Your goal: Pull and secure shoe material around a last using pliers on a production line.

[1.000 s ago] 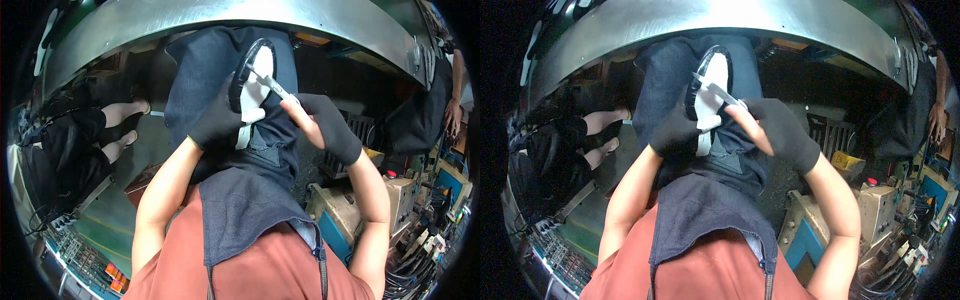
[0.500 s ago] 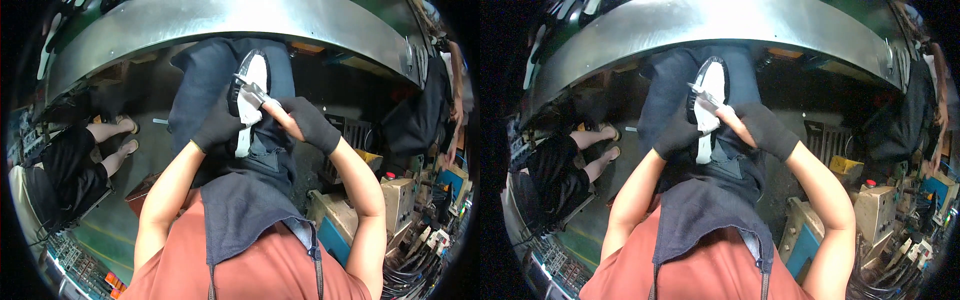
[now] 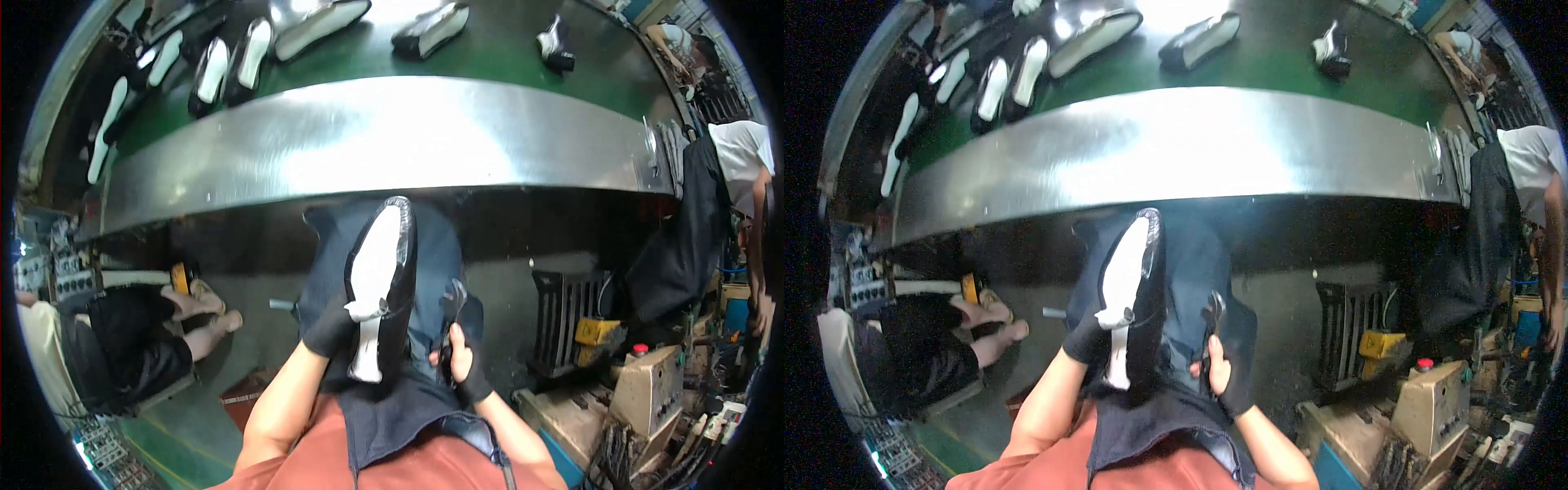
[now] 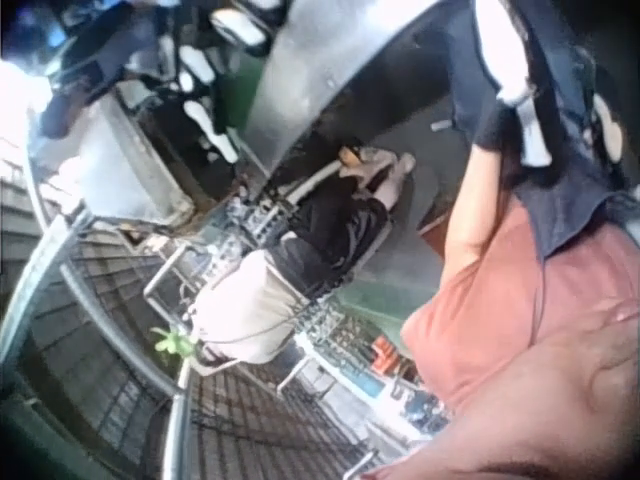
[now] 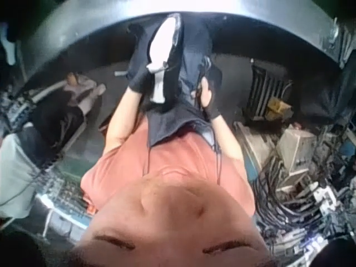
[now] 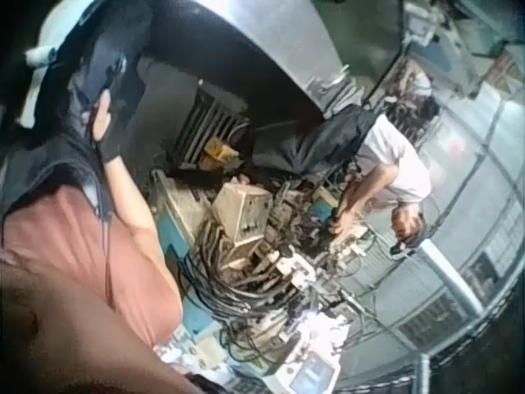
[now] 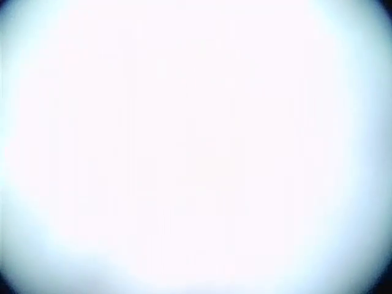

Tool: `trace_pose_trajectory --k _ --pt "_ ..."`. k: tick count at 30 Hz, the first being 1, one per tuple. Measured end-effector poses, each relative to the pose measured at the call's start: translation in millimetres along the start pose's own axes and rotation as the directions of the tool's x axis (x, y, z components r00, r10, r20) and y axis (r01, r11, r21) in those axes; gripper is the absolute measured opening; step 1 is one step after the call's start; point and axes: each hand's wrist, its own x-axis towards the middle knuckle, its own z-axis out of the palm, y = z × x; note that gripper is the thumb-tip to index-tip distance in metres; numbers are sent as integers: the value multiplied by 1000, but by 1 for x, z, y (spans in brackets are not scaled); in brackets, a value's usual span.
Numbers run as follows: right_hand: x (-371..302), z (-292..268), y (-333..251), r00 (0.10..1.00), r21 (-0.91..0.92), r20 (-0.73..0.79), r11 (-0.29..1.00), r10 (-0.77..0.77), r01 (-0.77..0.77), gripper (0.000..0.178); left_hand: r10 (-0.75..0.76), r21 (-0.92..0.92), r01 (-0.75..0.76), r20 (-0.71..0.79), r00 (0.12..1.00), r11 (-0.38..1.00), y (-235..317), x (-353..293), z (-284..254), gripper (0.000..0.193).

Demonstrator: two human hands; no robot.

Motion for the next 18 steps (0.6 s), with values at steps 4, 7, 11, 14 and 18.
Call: trace_pose_trajectory --k 4,7,11,14,18 --pt "46 -6 1 994 70 77 994 77 -82 85 121 17 -123 84 989 992 114 77 50 26" --pt "65 -8 -35 988 -16 132 997 74 -73 82 369 376 -417 194 909 828 214 181 94 38" --pt "86 -6 -81 977 26 190 995 94 -101 71 295 150 -323 180 938 935 296 312 138 48" --pt "112 -6 -73 964 131 217 974 154 -186 63 392 568 -559 399 829 603 285 362 143 47" --pt "119 -12 -93 952 214 245 948 184 -238 64 436 521 -460 854 285 -719 272 376 118 33"
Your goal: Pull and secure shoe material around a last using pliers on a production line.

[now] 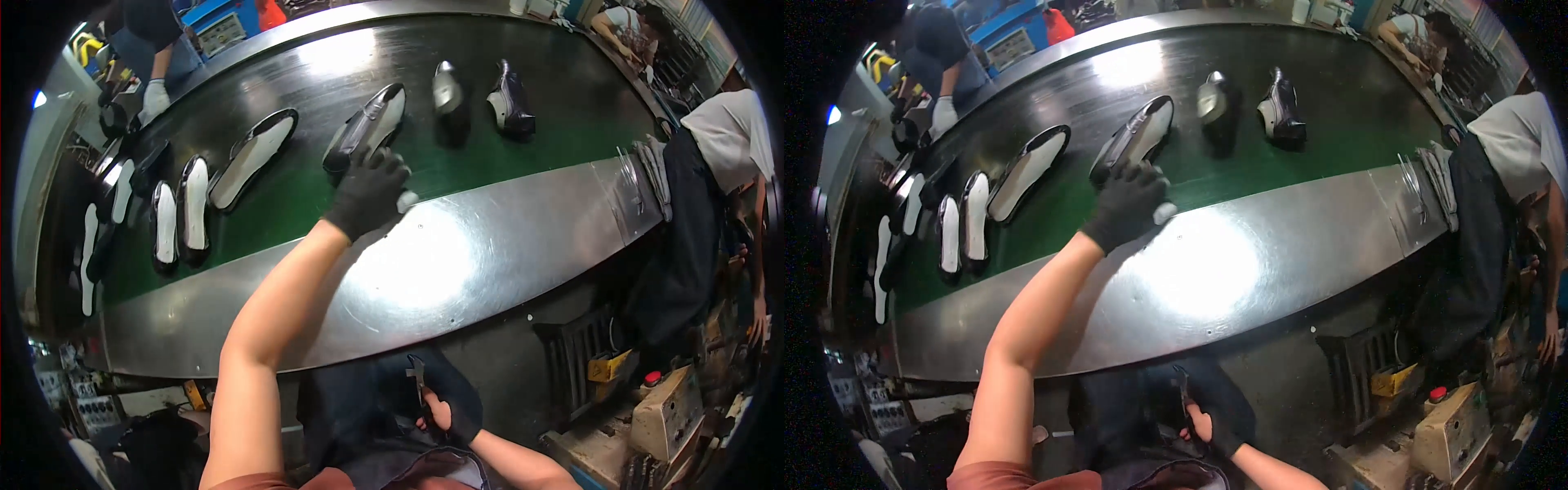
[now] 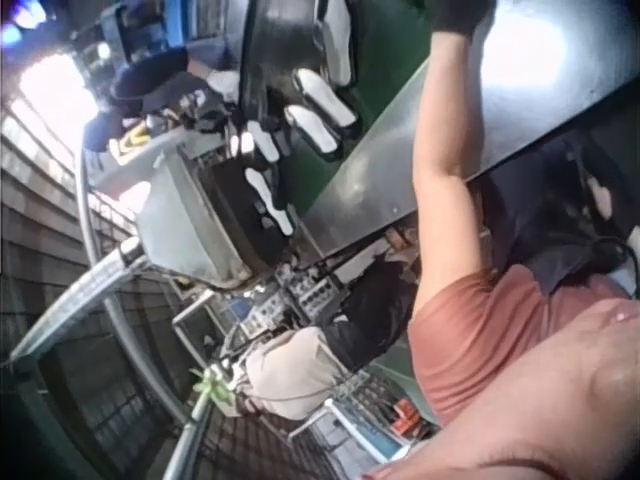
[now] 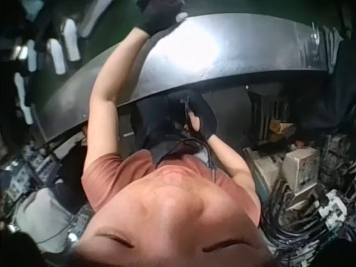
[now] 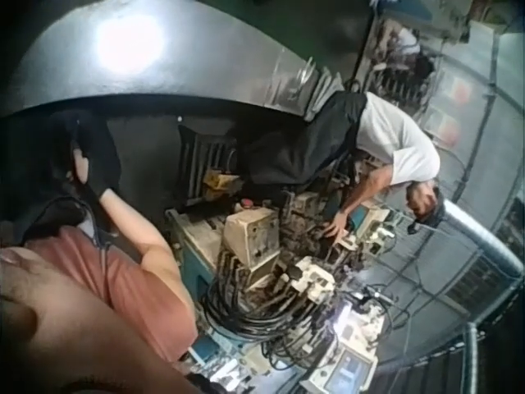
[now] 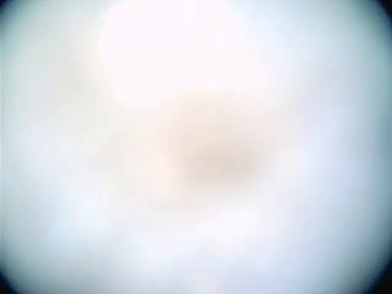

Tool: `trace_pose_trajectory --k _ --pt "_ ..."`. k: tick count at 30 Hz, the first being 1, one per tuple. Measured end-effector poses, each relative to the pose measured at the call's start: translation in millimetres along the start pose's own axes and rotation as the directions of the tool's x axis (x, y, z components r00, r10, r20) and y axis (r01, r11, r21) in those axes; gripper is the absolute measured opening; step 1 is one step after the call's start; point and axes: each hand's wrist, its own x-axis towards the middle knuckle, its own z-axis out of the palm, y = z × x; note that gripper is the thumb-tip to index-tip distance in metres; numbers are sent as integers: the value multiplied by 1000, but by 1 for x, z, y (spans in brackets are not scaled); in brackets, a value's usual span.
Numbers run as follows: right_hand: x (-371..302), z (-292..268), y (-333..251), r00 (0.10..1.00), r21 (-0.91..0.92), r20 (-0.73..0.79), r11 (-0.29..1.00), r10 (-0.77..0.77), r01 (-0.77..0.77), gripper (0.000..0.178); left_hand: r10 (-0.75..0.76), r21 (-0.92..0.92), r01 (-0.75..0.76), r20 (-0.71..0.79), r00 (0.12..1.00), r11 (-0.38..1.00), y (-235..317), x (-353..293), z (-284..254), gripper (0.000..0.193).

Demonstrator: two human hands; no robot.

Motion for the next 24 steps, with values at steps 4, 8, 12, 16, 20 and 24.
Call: trace_pose_trajectory --k 4,8,12,16,20,24 --pt "8 -7 8 999 72 17 996 50 -51 66 -497 -188 471 -121 860 862 -21 -2 3 64" --pt "5 -3 6 998 21 28 998 54 -55 68 -775 -239 766 80 627 596 -24 -5 25 77" --pt "-6 1 1 1000 -18 -2 1000 9 -9 70 -641 -420 895 648 411 149 -33 10 -29 66" --pt "-6 2 17 999 -46 -11 999 -30 30 77 -576 -779 627 506 641 13 -28 -120 -39 45" --pt "-30 4 32 974 -48 -77 977 -211 208 74 -831 -870 471 367 417 -147 105 -229 -187 55" --pt "-57 16 60 954 -79 -146 964 -264 254 69 -852 -840 542 277 444 9 171 -342 -249 68"
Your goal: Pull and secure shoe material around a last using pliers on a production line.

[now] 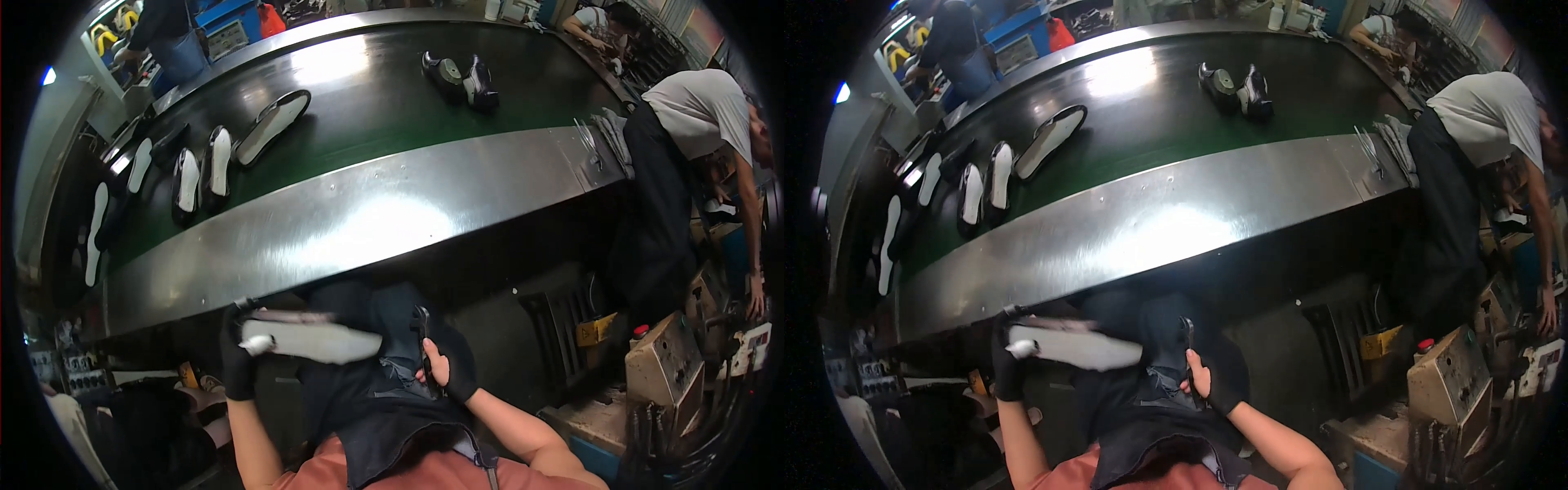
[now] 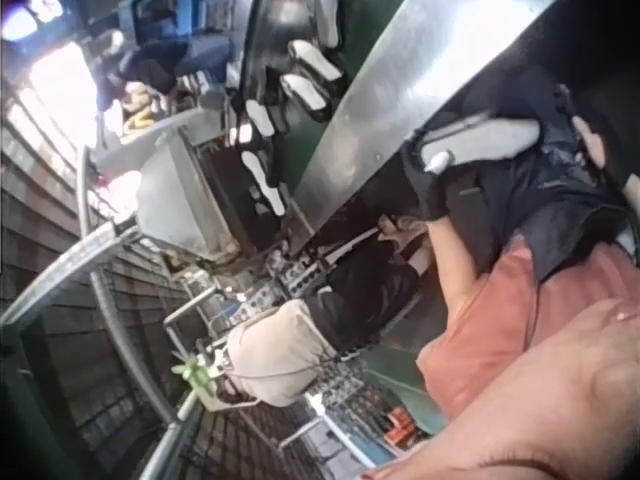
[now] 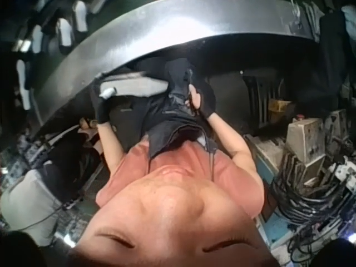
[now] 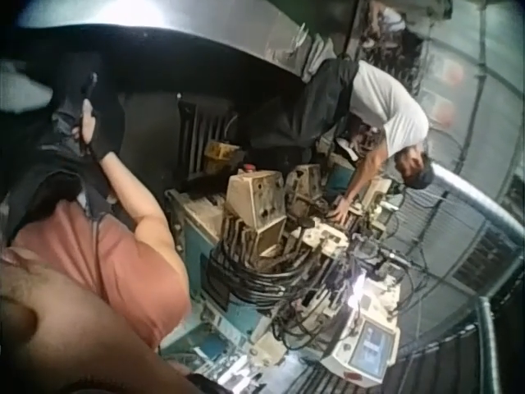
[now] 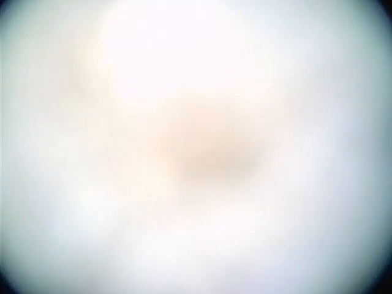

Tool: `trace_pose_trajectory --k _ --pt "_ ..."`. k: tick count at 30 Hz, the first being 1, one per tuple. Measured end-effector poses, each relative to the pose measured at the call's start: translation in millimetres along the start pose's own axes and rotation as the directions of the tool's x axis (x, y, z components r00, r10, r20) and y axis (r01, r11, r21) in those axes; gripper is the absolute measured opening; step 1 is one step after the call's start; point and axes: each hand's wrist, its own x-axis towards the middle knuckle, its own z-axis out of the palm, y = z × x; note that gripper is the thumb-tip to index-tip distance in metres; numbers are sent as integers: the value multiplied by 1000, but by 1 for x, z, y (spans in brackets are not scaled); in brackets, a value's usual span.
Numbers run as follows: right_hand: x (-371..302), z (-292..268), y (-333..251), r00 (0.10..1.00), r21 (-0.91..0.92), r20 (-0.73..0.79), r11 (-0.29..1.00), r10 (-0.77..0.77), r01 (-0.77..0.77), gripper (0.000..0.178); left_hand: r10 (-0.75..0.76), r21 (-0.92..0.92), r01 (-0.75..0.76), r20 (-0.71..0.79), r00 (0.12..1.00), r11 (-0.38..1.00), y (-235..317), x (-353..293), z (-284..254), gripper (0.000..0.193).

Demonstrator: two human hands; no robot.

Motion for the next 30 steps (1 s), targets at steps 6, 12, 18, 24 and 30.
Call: trace_pose_trajectory --k 6,12,18,24,30 --pt "-58 17 -8 956 29 143 966 -258 257 49 86 60 -97 152 985 994 2 -66 60 52" --pt "-114 35 -42 894 -10 266 926 -361 377 47 152 213 -231 332 931 949 3 -34 104 35" --pt "-114 39 -31 817 -240 404 815 -411 528 40 72 -430 38 236 969 902 -40 -14 123 62" --pt "-77 38 -40 814 -191 528 900 -242 392 44 109 -387 -20 209 972 922 -25 -28 139 74" --pt "-101 60 -43 883 -153 367 918 -291 366 43 214 -328 -142 195 957 934 -25 -31 137 75"
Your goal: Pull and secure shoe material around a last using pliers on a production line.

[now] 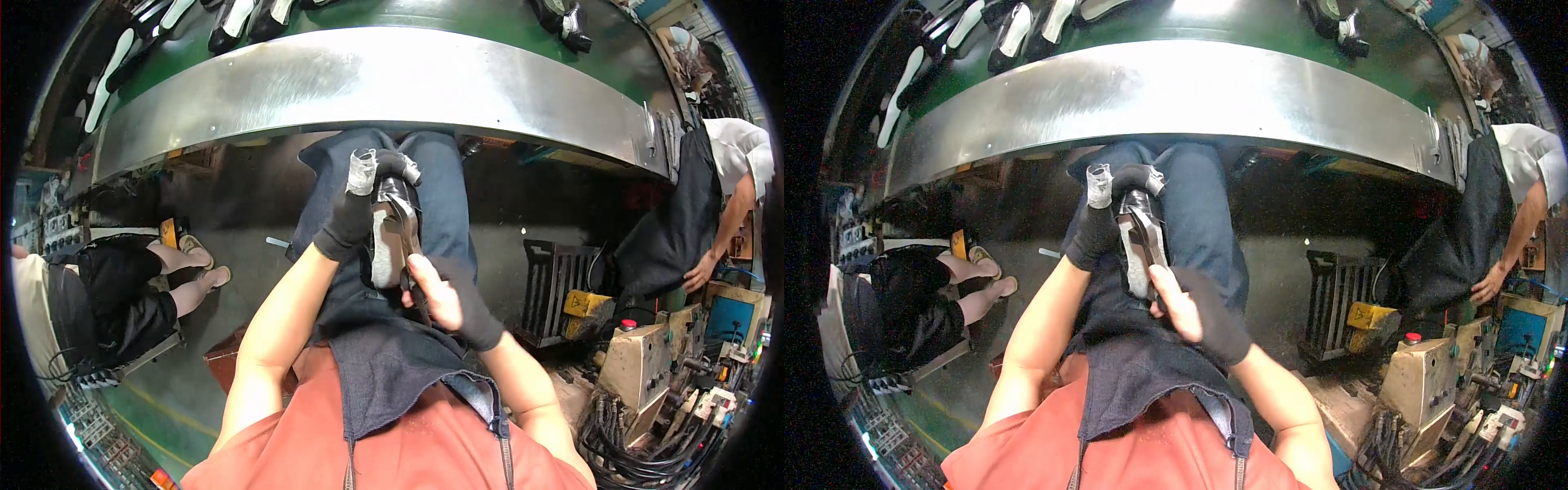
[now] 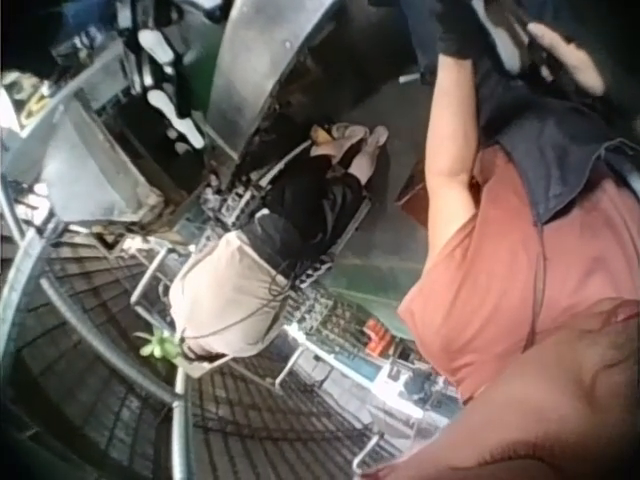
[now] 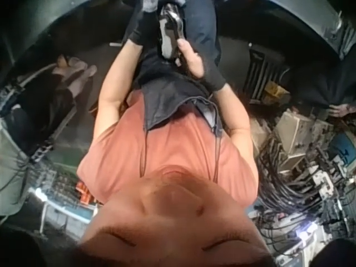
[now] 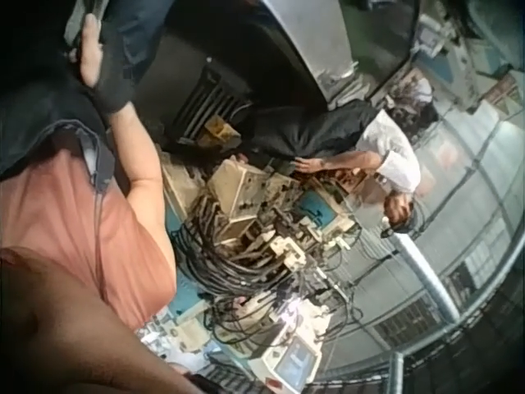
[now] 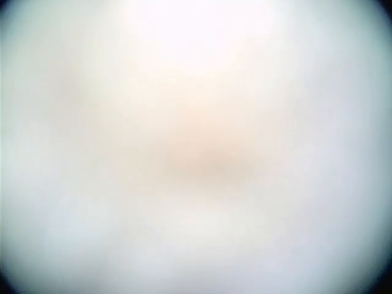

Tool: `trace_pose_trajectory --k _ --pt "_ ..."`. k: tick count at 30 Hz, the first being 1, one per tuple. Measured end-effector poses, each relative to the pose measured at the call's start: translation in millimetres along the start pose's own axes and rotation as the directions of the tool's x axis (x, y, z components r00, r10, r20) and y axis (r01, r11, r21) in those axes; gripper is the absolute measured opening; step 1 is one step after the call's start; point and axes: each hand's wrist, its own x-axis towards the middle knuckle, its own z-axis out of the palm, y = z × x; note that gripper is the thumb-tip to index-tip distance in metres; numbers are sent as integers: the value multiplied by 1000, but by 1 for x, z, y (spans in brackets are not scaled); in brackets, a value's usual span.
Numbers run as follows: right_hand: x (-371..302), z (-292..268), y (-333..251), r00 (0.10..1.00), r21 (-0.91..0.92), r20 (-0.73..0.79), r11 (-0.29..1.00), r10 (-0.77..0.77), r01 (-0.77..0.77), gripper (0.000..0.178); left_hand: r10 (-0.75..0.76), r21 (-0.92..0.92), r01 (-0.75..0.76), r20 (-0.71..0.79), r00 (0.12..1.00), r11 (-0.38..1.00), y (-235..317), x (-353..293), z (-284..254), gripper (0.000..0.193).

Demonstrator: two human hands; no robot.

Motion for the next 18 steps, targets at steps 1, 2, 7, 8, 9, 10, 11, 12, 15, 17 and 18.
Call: trace_pose_trajectory --k 1,2,7,8,9,10,11,12,15,17,18 --pt "1 5 11 991 -168 -133 986 -16 -6 41 13 -6 -13 1 1000 1000 -1 0 3 74" --pt "7 14 31 956 -199 -205 965 -209 168 39 -23 10 23 10 1000 1000 0 0 6 73" --pt "6 22 58 916 -315 -169 901 -363 299 18 -92 -51 96 71 993 994 11 -3 -1 73" --pt "-1 19 55 900 -400 -99 845 -424 355 15 -123 -76 128 73 990 989 17 -9 -2 75" --pt "-7 16 56 879 -476 -22 778 -477 411 15 -153 -101 160 75 985 982 22 -16 -3 77" --pt "-13 11 60 818 -552 87 656 -569 515 23 -140 -63 148 114 984 987 32 -19 -4 82" --pt "-17 8 54 825 -548 86 665 -558 507 23 -208 -94 214 65 976 972 40 -25 3 86" --pt "-22 5 43 855 -456 89 742 -511 491 27 -218 -109 222 50 975 969 41 -30 4 86" --pt "-28 1 39 912 -314 80 858 -402 406 34 -237 -123 229 -55 970 966 38 -33 0 85" --pt "-21 -4 39 985 -154 113 977 -132 149 36 -269 -69 263 -95 958 962 24 -29 -10 82" --pt "-16 -3 39 982 -120 103 978 -158 170 40 -320 -91 311 -100 942 946 21 -27 -12 79"
